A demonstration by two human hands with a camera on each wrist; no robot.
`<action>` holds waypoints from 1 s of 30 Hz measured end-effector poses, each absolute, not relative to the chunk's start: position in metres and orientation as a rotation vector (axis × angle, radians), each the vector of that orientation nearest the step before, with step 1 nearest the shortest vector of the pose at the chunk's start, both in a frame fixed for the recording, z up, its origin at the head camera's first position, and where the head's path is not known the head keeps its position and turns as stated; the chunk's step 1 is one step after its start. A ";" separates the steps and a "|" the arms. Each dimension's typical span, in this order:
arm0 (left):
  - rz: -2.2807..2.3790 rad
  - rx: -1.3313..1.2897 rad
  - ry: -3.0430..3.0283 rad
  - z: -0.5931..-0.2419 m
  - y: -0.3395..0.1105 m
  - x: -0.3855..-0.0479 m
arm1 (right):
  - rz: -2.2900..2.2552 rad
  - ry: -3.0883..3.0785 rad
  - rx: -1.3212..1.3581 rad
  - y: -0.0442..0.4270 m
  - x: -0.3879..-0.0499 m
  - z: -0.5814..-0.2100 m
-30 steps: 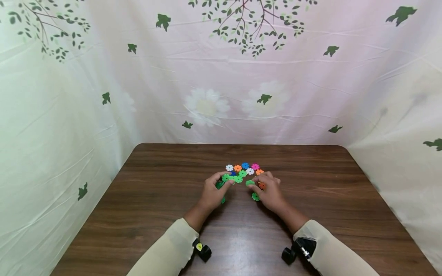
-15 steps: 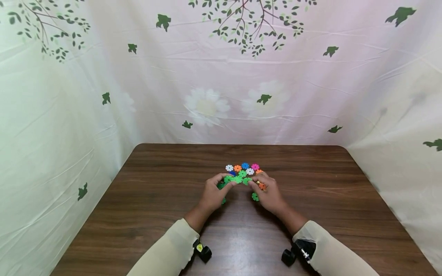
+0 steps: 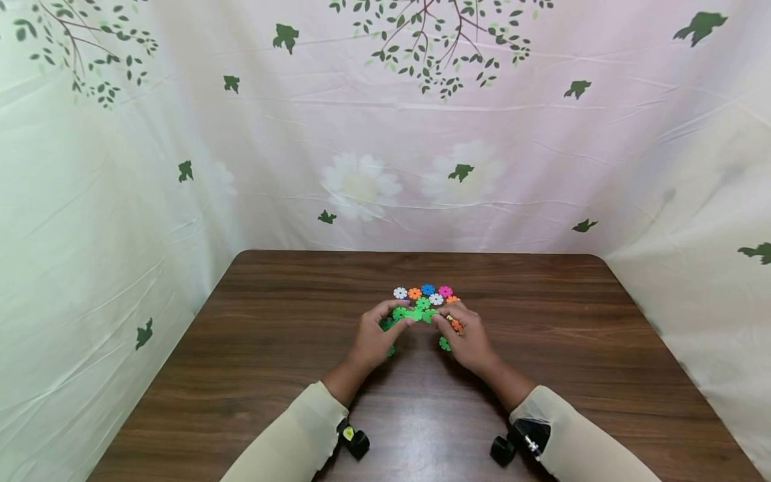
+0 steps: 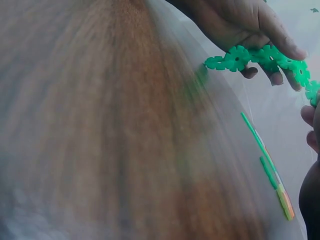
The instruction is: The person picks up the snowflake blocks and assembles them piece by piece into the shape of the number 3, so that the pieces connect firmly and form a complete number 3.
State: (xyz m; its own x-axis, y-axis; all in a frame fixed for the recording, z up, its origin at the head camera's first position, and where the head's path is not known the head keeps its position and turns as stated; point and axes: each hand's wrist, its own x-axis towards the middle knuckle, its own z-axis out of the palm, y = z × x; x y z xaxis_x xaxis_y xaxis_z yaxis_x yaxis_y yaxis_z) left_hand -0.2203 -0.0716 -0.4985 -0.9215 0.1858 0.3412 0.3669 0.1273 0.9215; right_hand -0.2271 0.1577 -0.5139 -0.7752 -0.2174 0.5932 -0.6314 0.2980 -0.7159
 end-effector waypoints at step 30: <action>-1.916 -0.604 -2.133 -0.501 -0.062 -0.215 | 1.754 -2.197 0.700 0.151 -0.218 -0.506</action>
State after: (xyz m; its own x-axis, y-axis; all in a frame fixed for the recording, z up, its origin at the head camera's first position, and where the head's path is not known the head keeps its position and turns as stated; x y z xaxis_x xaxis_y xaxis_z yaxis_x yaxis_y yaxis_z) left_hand -0.2153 -0.0625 -0.5006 -0.8939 0.1596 0.4189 0.4335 0.0704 0.8984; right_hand -0.2184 0.1511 -0.5064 -0.8553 -0.2144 0.4718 -0.5075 0.1627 -0.8461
